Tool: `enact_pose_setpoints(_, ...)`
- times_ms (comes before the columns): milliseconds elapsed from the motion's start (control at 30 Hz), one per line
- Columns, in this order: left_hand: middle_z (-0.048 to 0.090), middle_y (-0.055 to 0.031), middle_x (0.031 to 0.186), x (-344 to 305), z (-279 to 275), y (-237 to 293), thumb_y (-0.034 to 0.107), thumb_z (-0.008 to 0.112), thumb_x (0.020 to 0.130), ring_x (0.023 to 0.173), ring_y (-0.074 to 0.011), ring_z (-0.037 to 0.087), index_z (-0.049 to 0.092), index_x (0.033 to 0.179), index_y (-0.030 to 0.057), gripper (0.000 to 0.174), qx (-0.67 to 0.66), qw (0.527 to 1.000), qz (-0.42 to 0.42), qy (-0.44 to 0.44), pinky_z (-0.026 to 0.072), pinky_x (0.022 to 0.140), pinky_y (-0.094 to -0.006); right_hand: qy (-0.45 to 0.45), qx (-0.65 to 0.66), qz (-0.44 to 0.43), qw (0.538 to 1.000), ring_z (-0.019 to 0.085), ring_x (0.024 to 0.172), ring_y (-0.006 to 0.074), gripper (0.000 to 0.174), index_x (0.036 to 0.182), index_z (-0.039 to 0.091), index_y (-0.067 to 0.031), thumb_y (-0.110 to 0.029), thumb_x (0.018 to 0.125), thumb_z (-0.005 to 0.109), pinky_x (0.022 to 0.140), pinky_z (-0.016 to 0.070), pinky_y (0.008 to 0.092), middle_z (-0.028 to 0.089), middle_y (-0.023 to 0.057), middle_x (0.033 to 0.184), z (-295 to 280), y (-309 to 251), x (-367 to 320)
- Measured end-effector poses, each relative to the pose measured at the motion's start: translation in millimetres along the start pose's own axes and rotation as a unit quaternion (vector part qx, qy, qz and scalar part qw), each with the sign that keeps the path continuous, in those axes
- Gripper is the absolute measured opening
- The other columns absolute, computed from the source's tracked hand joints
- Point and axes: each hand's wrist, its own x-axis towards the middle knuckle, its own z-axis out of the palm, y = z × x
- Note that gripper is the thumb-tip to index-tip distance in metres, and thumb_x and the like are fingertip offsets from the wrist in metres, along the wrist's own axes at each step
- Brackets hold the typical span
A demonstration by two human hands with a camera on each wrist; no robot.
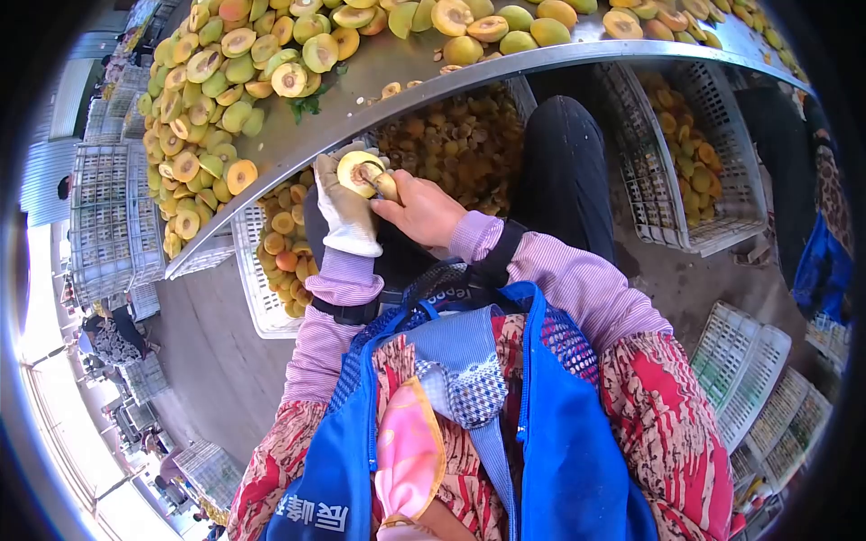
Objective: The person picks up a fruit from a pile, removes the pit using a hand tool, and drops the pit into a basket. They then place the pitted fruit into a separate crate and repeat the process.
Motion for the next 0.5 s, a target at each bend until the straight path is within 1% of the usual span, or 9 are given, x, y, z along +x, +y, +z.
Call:
enact_pose_setpoints(67,0.059,-0.0143,0.078,3.4,-3.3,-7.7,0.046,0.027,0.094,0.066,-0.0259,0.060,0.050,0.094,0.0012,0.051,0.046,0.998,0.051,-0.003,0.0523,0.063,-0.0343,0.004,-0.005,0.006,1.000,0.056,0.089,0.0397,0.039,0.097,0.046,0.0032,-0.034,0.085,0.054,0.075,0.0442,0.0422,0.058,0.0257,0.091,1.3,0.2,4.3)
enact_pose_setpoints(167,0.059,-0.0139,0.079,7.4,-4.2,-13.3,0.044,0.026,0.095,0.067,-0.0249,0.060,0.050,0.094,0.0017,0.048,0.037,0.998,0.054,0.011,0.0523,0.063,-0.0342,-0.016,0.002,0.029,0.999,0.054,0.093,0.0410,0.039,0.099,0.046,0.0031,-0.033,0.086,0.053,0.080,0.0431,0.0421,0.058,0.0264,0.095,4.9,6.1,10.5)
enact_pose_setpoints(233,0.059,-0.0137,0.079,7.2,-1.2,-11.7,0.042,0.026,0.095,0.068,-0.0246,0.060,0.050,0.094,0.0017,0.047,0.032,0.998,0.055,0.015,0.0522,0.063,-0.0339,0.026,-0.026,-0.013,0.999,0.060,0.075,0.0342,0.037,0.098,0.046,0.0029,-0.031,0.086,0.053,0.066,0.0481,0.0403,0.059,0.0224,0.084,9.4,8.5,14.1)
enact_pose_setpoints(267,0.058,-0.0136,0.079,6.9,1.0,-11.4,0.040,0.027,0.095,0.069,-0.0244,0.060,0.050,0.094,0.0016,0.045,0.024,0.998,0.054,0.026,0.0523,0.064,-0.0338,0.026,-0.027,-0.011,0.999,0.060,0.075,0.0342,0.037,0.098,0.046,0.0029,-0.031,0.086,0.053,0.066,0.0481,0.0403,0.059,0.0224,0.084,8.5,9.5,15.3)
enact_pose_setpoints(333,0.058,-0.0135,0.079,4.6,7.2,-8.2,0.037,0.027,0.096,0.070,-0.0241,0.060,0.050,0.094,0.0016,0.042,0.014,0.998,0.049,0.036,0.0524,0.064,-0.0337,-0.086,0.134,0.137,0.978,0.055,0.050,0.0176,0.029,0.099,0.045,0.0000,-0.025,0.088,0.053,0.046,0.0446,0.0309,0.056,0.0099,0.066,-3.0,-9.4,13.1)
enact_pose_setpoints(400,0.059,-0.0140,0.080,3.7,9.4,-4.9,0.034,0.027,0.096,0.072,-0.0239,0.060,0.050,0.092,0.0009,0.040,0.081,0.990,0.114,-0.003,0.0529,0.065,-0.0341,-0.111,0.195,0.139,0.964,0.051,0.044,0.0134,0.026,0.100,0.044,-0.0002,-0.022,0.088,0.052,0.041,0.0417,0.0278,0.053,0.0064,0.061,-4.5,-10.6,13.1)
enact_pose_setpoints(433,0.060,-0.0149,0.081,3.0,9.0,-1.5,0.031,0.028,0.095,0.072,-0.0236,0.060,0.050,0.089,-0.0001,0.038,0.084,0.992,0.097,-0.005,0.0530,0.068,-0.0341,-0.135,0.255,0.137,0.948,0.047,0.039,0.0093,0.024,0.101,0.044,-0.0004,-0.019,0.088,0.051,0.036,0.0388,0.0247,0.050,0.0028,0.057,-4.9,-10.0,13.9)
enact_pose_setpoints(467,0.060,-0.0149,0.081,-0.6,8.9,-0.4,0.031,0.028,0.095,0.072,-0.0236,0.060,0.050,0.089,-0.0001,0.038,0.084,0.992,0.093,-0.004,0.0530,0.068,-0.0341,-0.135,0.257,0.141,0.947,0.047,0.039,0.0093,0.024,0.101,0.044,-0.0004,-0.019,0.088,0.051,0.036,0.0388,0.0247,0.050,0.0028,0.057,-2.8,-8.7,12.7)
enact_pose_setpoints(500,0.060,-0.0151,0.081,-2.8,9.2,1.2,0.030,0.028,0.095,0.071,-0.0235,0.060,0.050,0.088,-0.0003,0.038,0.062,0.995,0.074,0.009,0.0527,0.068,-0.0335,-0.130,0.198,0.128,0.963,0.047,0.039,0.0099,0.023,0.101,0.043,-0.0003,-0.018,0.088,0.051,0.036,0.0389,0.0251,0.050,0.0029,0.057,-1.0,-7.4,12.7)
